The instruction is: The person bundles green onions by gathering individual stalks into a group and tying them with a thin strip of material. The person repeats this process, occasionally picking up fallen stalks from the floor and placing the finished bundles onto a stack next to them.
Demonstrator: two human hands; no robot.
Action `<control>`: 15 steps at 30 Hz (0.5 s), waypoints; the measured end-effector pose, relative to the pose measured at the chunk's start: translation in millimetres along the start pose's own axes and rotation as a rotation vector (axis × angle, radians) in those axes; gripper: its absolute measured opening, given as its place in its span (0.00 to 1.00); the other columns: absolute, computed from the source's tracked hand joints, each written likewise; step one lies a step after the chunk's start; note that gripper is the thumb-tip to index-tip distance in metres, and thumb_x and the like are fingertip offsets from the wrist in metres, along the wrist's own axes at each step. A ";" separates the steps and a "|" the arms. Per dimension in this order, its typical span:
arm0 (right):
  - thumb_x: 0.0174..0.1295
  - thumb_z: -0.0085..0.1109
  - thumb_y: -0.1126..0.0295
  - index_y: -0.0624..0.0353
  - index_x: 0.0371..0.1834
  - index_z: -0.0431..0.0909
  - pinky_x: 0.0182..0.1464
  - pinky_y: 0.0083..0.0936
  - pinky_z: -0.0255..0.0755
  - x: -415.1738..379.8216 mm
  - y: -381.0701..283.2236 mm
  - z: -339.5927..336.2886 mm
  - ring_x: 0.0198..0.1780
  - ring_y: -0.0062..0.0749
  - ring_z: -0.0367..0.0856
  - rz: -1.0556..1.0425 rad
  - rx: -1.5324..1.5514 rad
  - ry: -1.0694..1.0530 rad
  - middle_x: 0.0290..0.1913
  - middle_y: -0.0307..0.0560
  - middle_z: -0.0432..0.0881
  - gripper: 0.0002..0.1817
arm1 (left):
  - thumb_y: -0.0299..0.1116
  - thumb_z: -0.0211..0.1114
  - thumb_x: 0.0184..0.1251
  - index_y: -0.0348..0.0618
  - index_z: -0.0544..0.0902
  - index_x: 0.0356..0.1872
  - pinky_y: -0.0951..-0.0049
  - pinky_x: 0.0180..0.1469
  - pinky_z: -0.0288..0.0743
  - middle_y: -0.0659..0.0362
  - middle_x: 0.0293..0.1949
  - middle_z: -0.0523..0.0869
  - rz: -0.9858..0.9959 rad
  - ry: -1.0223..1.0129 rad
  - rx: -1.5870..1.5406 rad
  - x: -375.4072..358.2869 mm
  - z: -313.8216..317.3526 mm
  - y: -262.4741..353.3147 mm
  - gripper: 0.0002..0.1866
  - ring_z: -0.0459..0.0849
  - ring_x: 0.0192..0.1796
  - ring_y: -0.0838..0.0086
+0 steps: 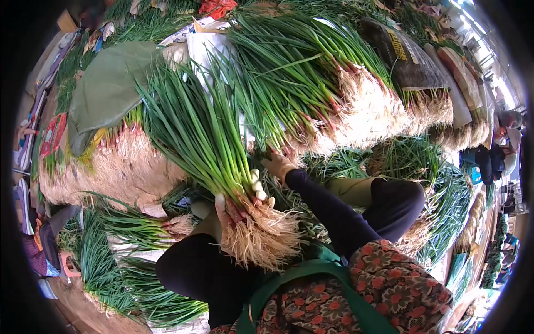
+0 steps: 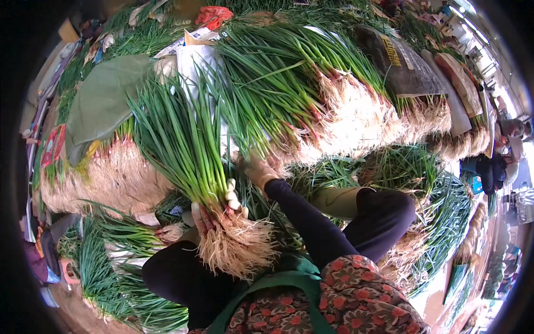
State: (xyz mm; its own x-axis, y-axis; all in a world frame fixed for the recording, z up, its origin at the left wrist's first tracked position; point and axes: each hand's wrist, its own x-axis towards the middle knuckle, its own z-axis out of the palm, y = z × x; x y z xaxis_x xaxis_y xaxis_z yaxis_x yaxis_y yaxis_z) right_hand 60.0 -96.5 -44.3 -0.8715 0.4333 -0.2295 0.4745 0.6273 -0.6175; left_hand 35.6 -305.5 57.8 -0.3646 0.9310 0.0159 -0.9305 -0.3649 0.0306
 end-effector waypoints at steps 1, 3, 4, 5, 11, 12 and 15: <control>0.60 0.53 0.54 0.62 0.56 0.70 0.57 0.36 0.67 5.9 -4.7 -2.0 0.55 0.51 0.75 0.035 0.042 -0.025 0.55 0.61 0.74 0.26 | 0.31 0.73 0.37 0.43 0.72 0.53 0.68 0.61 0.59 0.67 0.42 0.77 -0.065 -0.051 -0.019 1.9 1.3 5.0 0.34 0.75 0.44 0.78; 0.58 0.56 0.56 0.59 0.64 0.64 0.62 0.33 0.64 16.8 -17.4 -4.8 0.59 0.51 0.72 0.047 0.104 -0.054 0.60 0.59 0.72 0.32 | 0.29 0.75 0.34 0.44 0.73 0.52 0.67 0.64 0.56 0.69 0.42 0.77 -0.189 -0.201 -0.056 3.7 -2.1 15.3 0.35 0.75 0.46 0.79; 0.56 0.58 0.59 0.55 0.67 0.61 0.63 0.32 0.63 20.2 -23.9 -5.7 0.60 0.49 0.72 0.025 0.122 -0.063 0.61 0.57 0.71 0.34 | 0.27 0.76 0.32 0.44 0.74 0.52 0.67 0.65 0.55 0.70 0.43 0.77 -0.256 -0.306 -0.073 4.1 -7.2 23.5 0.36 0.74 0.46 0.80; 0.57 0.57 0.58 0.54 0.60 0.71 0.60 0.33 0.66 12.0 -26.1 -4.2 0.56 0.48 0.75 -0.088 0.055 -0.014 0.56 0.56 0.76 0.27 | 0.24 0.75 0.29 0.44 0.77 0.46 0.70 0.64 0.55 0.72 0.39 0.78 -0.245 -0.420 -0.125 5.8 -12.8 27.3 0.32 0.74 0.45 0.83; 0.59 0.53 0.61 0.54 0.35 0.83 0.41 0.35 0.77 -82.7 9.7 3.9 0.39 0.40 0.82 -0.411 -0.746 -0.771 0.36 0.49 0.84 0.12 | 0.20 0.68 0.46 0.46 0.69 0.50 0.67 0.63 0.59 0.64 0.44 0.76 -0.041 -0.368 -0.045 -7.6 10.6 36.3 0.27 0.74 0.50 0.77; 0.56 0.55 0.58 0.56 0.37 0.83 0.42 0.37 0.76 -95.3 56.1 36.2 0.40 0.47 0.83 -0.430 -0.804 -0.884 0.36 0.52 0.84 0.15 | 0.22 0.68 0.48 0.45 0.62 0.58 0.63 0.65 0.59 0.59 0.50 0.75 0.011 -0.408 -0.053 -5.6 0.9 34.3 0.34 0.74 0.55 0.72; 0.57 0.52 0.62 0.54 0.39 0.82 0.38 0.39 0.76 -84.2 85.0 20.8 0.39 0.45 0.83 -0.514 -0.526 -0.648 0.38 0.49 0.84 0.13 | 0.39 0.61 0.58 0.39 0.57 0.66 0.60 0.65 0.61 0.55 0.53 0.75 0.149 -0.305 0.055 0.0 -3.5 16.7 0.36 0.74 0.56 0.68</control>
State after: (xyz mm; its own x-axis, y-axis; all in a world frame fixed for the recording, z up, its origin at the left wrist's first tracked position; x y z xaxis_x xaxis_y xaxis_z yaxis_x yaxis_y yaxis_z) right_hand 171.1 -93.1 -93.1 -0.8121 -0.3137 -0.4921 -0.1243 0.9169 -0.3793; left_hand 19.9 -311.6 54.8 -0.4614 0.8267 0.3219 -0.8618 -0.5039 0.0588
